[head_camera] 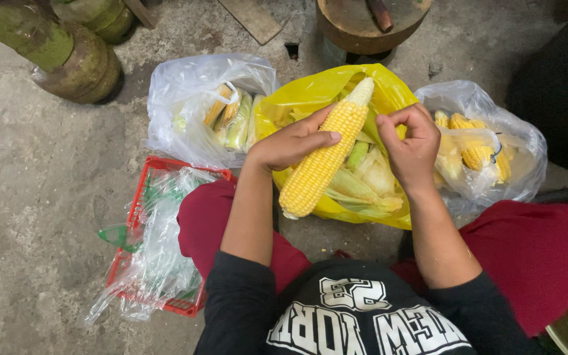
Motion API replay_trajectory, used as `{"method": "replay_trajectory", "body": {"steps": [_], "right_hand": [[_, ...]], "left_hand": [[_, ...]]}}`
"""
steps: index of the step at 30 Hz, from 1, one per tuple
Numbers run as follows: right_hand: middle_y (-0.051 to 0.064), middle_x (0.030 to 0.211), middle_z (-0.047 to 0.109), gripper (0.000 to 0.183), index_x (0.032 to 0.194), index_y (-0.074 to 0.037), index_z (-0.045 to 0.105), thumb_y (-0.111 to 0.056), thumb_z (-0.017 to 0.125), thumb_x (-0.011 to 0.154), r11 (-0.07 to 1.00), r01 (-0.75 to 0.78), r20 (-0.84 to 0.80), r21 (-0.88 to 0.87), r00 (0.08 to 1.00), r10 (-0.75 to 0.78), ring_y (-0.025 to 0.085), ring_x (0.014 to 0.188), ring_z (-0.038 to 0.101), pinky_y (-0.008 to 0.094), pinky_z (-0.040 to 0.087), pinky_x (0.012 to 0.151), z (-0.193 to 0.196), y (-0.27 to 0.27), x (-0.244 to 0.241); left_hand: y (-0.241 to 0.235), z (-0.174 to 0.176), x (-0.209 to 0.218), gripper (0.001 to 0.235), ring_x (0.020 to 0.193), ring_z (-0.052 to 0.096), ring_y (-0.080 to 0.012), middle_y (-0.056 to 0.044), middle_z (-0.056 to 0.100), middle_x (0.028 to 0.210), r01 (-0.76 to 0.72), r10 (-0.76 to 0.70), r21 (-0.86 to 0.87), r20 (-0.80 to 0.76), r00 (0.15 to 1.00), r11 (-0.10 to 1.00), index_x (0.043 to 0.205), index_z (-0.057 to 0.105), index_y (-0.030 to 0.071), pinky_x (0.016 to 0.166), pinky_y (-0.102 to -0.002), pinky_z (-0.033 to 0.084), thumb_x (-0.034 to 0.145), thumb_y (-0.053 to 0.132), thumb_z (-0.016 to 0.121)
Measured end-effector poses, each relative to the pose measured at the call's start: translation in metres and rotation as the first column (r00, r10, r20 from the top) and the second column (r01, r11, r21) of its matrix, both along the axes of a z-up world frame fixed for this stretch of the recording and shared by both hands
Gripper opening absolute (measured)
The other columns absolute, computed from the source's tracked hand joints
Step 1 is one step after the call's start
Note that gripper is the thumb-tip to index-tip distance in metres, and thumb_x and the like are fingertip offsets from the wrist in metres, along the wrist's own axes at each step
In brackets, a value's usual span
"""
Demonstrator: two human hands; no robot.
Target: The person shucks corn cobs by hand, removing husks and silk from each cob. The person places the husks into a yellow plastic bag and the cleaned cobs into a clear plastic bag.
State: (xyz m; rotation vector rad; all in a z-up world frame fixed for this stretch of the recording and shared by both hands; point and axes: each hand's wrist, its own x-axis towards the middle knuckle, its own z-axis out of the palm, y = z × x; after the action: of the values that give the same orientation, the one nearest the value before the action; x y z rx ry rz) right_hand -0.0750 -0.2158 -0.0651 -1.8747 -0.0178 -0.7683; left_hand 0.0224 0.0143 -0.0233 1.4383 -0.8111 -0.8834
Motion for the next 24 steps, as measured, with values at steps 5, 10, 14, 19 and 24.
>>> {"method": "replay_trajectory", "body": {"steps": [5, 10, 14, 19, 24], "right_hand": [[0.004, 0.111, 0.06, 0.025, 0.128, 0.001, 0.069, -0.007, 0.072, 0.104, 0.993, -0.058, 0.002, 0.108, 0.998, 0.058, 0.012, 0.101, 0.063, 0.025, 0.052, 0.091, 0.02, 0.007, -0.003], [0.004, 0.107, 0.065, 0.017, 0.117, 0.001, 0.073, -0.008, 0.074, 0.104, 0.992, -0.049, 0.005, 0.114, 0.999, 0.049, 0.011, 0.098, 0.064, 0.024, 0.053, 0.09, 0.017, 0.005, -0.001], [0.002, 0.101, 0.067, 0.012, 0.106, 0.001, 0.07, -0.01, 0.073, 0.104, 0.983, -0.057, -0.027, 0.175, 0.998, 0.063, 0.009, 0.093, 0.063, 0.023, 0.051, 0.088, 0.0, 0.002, 0.002], [0.0, 0.091, 0.065, 0.021, 0.098, -0.002, 0.064, -0.016, 0.062, 0.113, 0.945, -0.092, -0.103, 0.313, 0.986, 0.13, 0.008, 0.086, 0.057, 0.023, 0.048, 0.083, -0.03, 0.004, 0.006], [0.006, 0.1, 0.063, 0.023, 0.114, -0.002, 0.062, -0.022, 0.069, 0.106, 0.974, -0.194, -0.228, 0.114, 0.95, 0.215, 0.012, 0.092, 0.059, 0.026, 0.051, 0.087, -0.045, 0.003, 0.007]], "left_hand": [[-0.003, -0.003, 0.001, 0.071, 0.12, 0.059, -0.0172, -0.009, 0.059, 0.14, 0.009, -0.005, 0.021, -0.187, 0.982, 1.0, 0.163, 0.029, 0.01, 0.102, -0.031, 0.049, 0.1, 0.03, 0.054], [-0.003, -0.001, -0.003, 0.068, 0.126, 0.055, -0.0145, -0.007, 0.058, 0.143, 0.013, -0.009, 0.071, -0.048, 0.999, 0.997, 0.161, 0.033, 0.008, 0.107, -0.029, 0.044, 0.1, 0.031, 0.056], [-0.006, -0.001, -0.005, 0.07, 0.123, 0.056, -0.0142, -0.007, 0.06, 0.14, -0.003, 0.008, 0.109, -0.045, 0.999, 0.994, 0.16, 0.033, 0.009, 0.105, -0.029, 0.045, 0.098, 0.032, 0.056], [-0.007, -0.006, 0.002, 0.069, 0.124, 0.056, -0.0137, -0.007, 0.059, 0.142, -0.021, 0.025, 0.077, -0.053, 0.998, 0.997, 0.161, 0.034, 0.008, 0.106, -0.03, 0.045, 0.099, 0.03, 0.055], [-0.011, -0.025, 0.006, 0.068, 0.122, 0.058, -0.0145, -0.007, 0.058, 0.139, -0.156, 0.123, -0.132, -0.23, 0.965, 0.979, 0.159, 0.033, 0.009, 0.103, -0.032, 0.05, 0.099, 0.024, 0.062]]}}
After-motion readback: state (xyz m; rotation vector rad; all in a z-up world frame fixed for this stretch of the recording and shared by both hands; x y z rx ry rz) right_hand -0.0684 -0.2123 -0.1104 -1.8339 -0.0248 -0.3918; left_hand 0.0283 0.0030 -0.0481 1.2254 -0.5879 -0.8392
